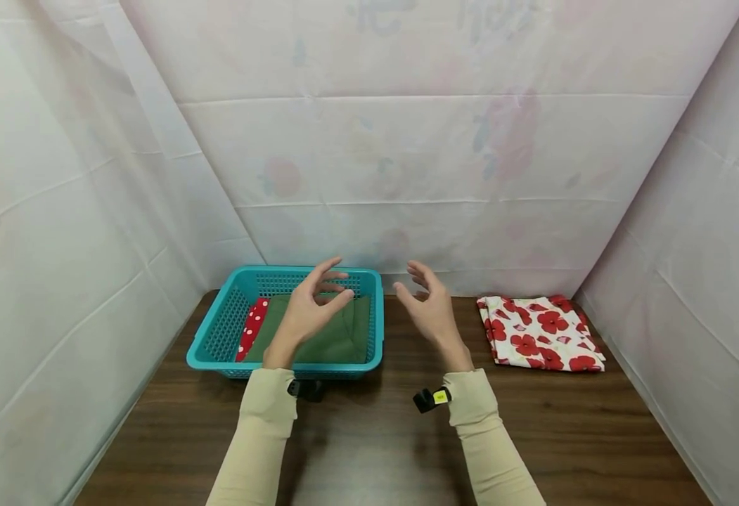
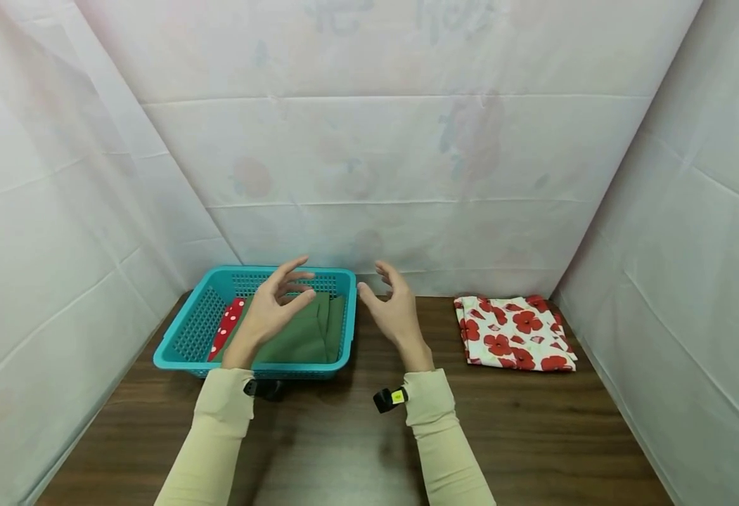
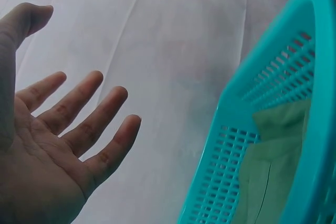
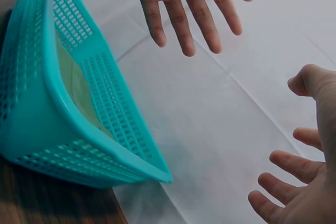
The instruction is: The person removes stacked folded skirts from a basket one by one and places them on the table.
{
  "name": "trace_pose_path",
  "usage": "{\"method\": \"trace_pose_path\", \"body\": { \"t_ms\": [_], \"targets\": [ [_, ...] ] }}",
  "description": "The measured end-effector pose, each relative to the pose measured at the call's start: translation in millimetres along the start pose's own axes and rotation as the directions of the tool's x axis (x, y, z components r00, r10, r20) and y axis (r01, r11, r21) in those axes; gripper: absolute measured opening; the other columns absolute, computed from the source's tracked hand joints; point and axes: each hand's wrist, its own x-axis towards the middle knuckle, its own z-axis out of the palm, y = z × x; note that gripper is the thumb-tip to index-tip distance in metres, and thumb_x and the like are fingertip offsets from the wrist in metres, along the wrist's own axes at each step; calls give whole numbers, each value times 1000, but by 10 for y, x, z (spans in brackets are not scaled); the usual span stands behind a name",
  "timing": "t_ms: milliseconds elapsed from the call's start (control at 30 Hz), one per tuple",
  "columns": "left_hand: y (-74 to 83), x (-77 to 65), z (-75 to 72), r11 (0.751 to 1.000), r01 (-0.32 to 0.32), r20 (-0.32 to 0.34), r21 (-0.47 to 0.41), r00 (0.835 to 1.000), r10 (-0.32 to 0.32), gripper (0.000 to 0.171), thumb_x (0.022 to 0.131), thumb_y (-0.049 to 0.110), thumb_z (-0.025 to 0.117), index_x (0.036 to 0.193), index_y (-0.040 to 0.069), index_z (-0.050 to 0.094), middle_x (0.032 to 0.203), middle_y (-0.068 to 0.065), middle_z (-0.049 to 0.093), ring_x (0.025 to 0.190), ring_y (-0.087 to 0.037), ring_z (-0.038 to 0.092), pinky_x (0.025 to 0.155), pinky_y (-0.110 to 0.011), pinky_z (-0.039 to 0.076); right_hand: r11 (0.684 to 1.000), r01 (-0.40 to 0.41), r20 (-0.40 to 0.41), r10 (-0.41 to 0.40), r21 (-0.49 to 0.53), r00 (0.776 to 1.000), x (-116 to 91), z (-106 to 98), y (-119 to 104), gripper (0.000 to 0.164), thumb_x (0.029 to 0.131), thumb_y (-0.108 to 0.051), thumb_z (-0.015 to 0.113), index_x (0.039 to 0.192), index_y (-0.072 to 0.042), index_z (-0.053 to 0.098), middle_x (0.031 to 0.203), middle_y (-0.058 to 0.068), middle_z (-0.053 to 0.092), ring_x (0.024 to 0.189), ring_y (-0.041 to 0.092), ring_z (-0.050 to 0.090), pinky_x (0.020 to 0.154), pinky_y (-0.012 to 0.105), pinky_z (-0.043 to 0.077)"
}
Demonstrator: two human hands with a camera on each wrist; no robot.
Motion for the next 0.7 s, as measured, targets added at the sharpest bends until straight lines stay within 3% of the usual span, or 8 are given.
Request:
{"method": "trace_pose_path", "body": {
  "t_ms": [100, 233, 333, 533, 700],
  "targets": [
    [106, -64, -42, 1000, 14, -1, 16, 1000, -14, 62, 99, 18, 70, 156, 22, 44, 141, -16, 62, 120, -35, 64, 100, -59, 53, 1000, 2, 33, -2, -5, 999, -10, 73, -3, 56, 100, -35, 68, 151, -20, 50, 150, 7, 55, 140, 28, 51, 111, 55, 46],
    [128, -111, -24, 999, 40, 10, 2, 999, -40, 65, 99, 10, 68, 158, 14, 40, 143, -21, 59, 123, -42, 62, 100, -58, 52, 1000, -12, 55, 13, -9, 998, -38, 155, 7, 56, 100, -36, 67, 152, -23, 49, 151, 5, 54, 139, 27, 52, 110, 50, 48],
    [-7, -117, 6, 999, 35, 5, -2, 999, -35, 68, 99, 12, 69, 159, 17, 38, 144, -18, 59, 123, -38, 63, 100, -56, 53, 1000, -20, 64, 19, 10, 998, -62, 192, 11, 56, 101, -36, 67, 152, -24, 49, 151, 5, 53, 140, 31, 51, 111, 53, 47],
    [-72, -199, 34, 999, 36, -25, -1, 999, -36, 64, 99, 20, 71, 156, 24, 43, 141, -14, 62, 120, -34, 66, 100, -57, 54, 1000, -24, 91, 23, 15, 996, -106, 268, -18, 54, 101, -40, 65, 151, -27, 49, 150, 4, 54, 137, 27, 54, 109, 53, 48],
    [-118, -275, 45, 999, 47, -41, -22, 998, -47, 61, 99, 20, 70, 155, 22, 45, 140, -13, 63, 120, -33, 66, 102, -55, 54, 999, -38, 122, 37, 6, 992, -140, 333, -32, 53, 101, -41, 66, 150, -28, 50, 148, 2, 56, 129, 24, 60, 105, 52, 51]
  ]
}}
